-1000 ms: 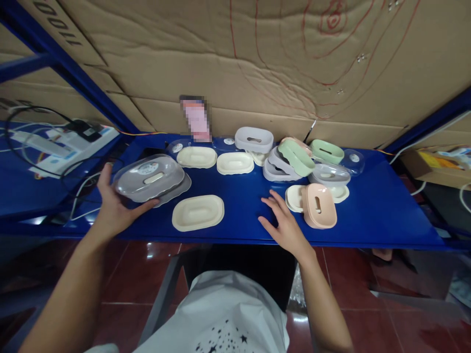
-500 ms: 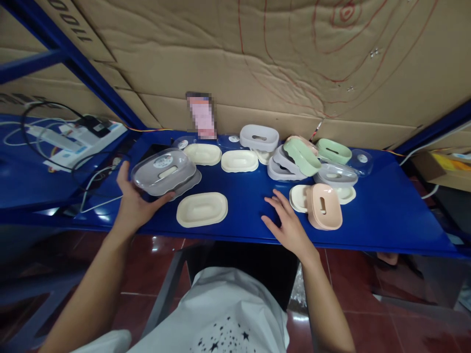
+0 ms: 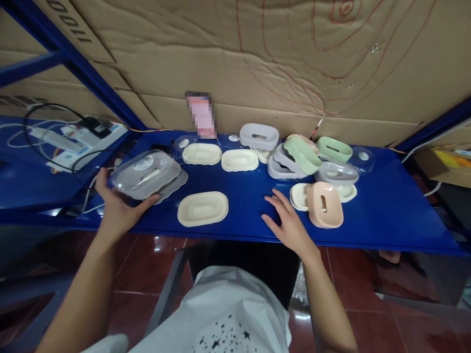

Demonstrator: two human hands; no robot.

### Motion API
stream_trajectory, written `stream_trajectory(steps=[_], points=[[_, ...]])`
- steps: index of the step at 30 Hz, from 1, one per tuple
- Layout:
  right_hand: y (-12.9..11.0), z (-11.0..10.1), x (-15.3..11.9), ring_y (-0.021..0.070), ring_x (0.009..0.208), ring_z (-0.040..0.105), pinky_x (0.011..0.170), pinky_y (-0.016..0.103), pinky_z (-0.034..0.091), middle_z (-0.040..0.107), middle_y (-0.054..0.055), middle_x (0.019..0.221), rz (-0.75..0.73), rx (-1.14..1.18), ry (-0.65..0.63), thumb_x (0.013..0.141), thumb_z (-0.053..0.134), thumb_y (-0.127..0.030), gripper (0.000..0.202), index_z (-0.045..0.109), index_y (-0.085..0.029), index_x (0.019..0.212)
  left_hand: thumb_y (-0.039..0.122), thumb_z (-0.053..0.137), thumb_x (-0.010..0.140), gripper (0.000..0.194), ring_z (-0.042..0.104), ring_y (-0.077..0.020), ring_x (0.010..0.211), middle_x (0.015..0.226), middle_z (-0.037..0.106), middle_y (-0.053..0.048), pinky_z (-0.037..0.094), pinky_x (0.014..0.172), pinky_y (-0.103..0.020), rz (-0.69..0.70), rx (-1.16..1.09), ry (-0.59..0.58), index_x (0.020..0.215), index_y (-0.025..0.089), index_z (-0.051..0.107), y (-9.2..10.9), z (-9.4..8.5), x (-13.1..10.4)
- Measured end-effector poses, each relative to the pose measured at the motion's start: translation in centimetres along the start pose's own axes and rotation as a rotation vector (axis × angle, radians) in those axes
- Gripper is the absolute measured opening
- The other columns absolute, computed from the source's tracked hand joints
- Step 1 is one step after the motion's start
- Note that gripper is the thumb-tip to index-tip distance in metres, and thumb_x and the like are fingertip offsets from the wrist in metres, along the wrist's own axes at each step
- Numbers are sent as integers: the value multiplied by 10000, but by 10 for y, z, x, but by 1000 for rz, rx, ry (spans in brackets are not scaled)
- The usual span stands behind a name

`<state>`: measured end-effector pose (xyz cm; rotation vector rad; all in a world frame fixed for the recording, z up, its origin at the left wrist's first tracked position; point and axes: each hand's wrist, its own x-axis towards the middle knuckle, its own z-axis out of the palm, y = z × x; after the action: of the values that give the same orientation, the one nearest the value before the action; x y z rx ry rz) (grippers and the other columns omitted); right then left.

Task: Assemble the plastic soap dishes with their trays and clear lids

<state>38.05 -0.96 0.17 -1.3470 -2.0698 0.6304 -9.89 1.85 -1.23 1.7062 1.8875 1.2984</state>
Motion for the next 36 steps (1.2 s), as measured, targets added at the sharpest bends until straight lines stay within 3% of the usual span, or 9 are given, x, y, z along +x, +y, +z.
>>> stream_trajectory(steps=[5, 9, 10, 12, 16, 23, 27, 32, 36], points=[[2, 1, 0, 297, 1551, 495, 1297, 555, 414, 431, 97, 1714, -14, -25, 7, 1088, 592, -456, 498, 516, -346, 1568, 496, 978, 696, 1380, 483, -347, 1519, 1656, 368, -238, 490, 1202, -580, 40, 74, 141, 1673, 204, 48, 4, -2, -21], [2, 2, 0, 297, 1570, 468, 1292, 562, 420, 465, 97, 1699, -28, -59, 11, 1089, 595, -450, 510, 509, -336, 1578, 414, 786, 838, 810, 604, -308, 1355, 1519, 498, -181, 577, 1074, -512, 151, 119, 478, 1499, 197, 371, 34, 12, -60], [2, 2, 1, 301, 1566, 474, 1285, 566, 428, 476, 98, 1693, -38, -75, 15, 1088, 597, -448, 511, 511, -333, 1578, 375, 751, 871, 637, 641, -303, 1287, 1418, 573, -153, 580, 1059, -513, 209, 154, 444, 1415, 191, 475, 44, 18, -69], [1, 2, 6, 313, 1535, 514, 1260, 580, 453, 523, 104, 1659, -73, -121, 29, 1090, 592, -441, 491, 534, -320, 1563, 302, 709, 945, 343, 657, -304, 1266, 1299, 663, -111, 549, 1094, -520, 322, 249, 171, 1270, 223, 632, 61, 30, -83], [-5, 1, 33, 308, 1421, 627, 1198, 564, 510, 650, 116, 1537, -173, -232, 8, 1114, 536, -407, 417, 606, -270, 1501, 284, 710, 996, 259, 642, -331, 1322, 1406, 660, -117, 521, 1103, -537, 495, 277, -177, 1256, 279, 700, 80, 52, -92], [-14, 17, 112, 335, 1520, 528, 1243, 547, 442, 556, 177, 1630, -252, -481, -145, 1119, 415, -240, 481, 567, -116, 1558, 230, 675, 1023, 264, 632, -301, 1355, 1415, 679, -110, 465, 1162, -556, 575, 263, -285, 1279, 288, 698, 88, 66, -87], [-19, 32, 129, 328, 1573, 457, 1294, 545, 362, 468, 194, 1692, -278, -571, -158, 1105, 391, -195, 528, 500, -78, 1608, 230, 672, 1027, 229, 672, -272, 1308, 1378, 715, -91, 459, 1174, -547, 574, 216, -348, 1245, 287, 713, 97, 70, -91], [-23, 30, 137, 300, 1614, 384, 1330, 513, 288, 398, 160, 1743, -312, -652, -91, 1085, 345, -132, 557, 473, -93, 1626, 274, 703, 1021, 192, 709, -250, 1242, 1306, 757, -75, 453, 1197, -539, 637, 116, -405, 1211, 268, 735, 111, 88, -96], [-26, 14, 170, 297, 1630, 333, 1329, 558, 241, 361, 162, 1762, -224, -734, 102, 1070, 331, -105, 587, 427, -116, 1649, 284, 717, 1021, 188, 704, -244, 1256, 1310, 753, -67, 433, 1222, -549, 642, 92, -461, 1208, 270, 736, 122, 102, -93]])
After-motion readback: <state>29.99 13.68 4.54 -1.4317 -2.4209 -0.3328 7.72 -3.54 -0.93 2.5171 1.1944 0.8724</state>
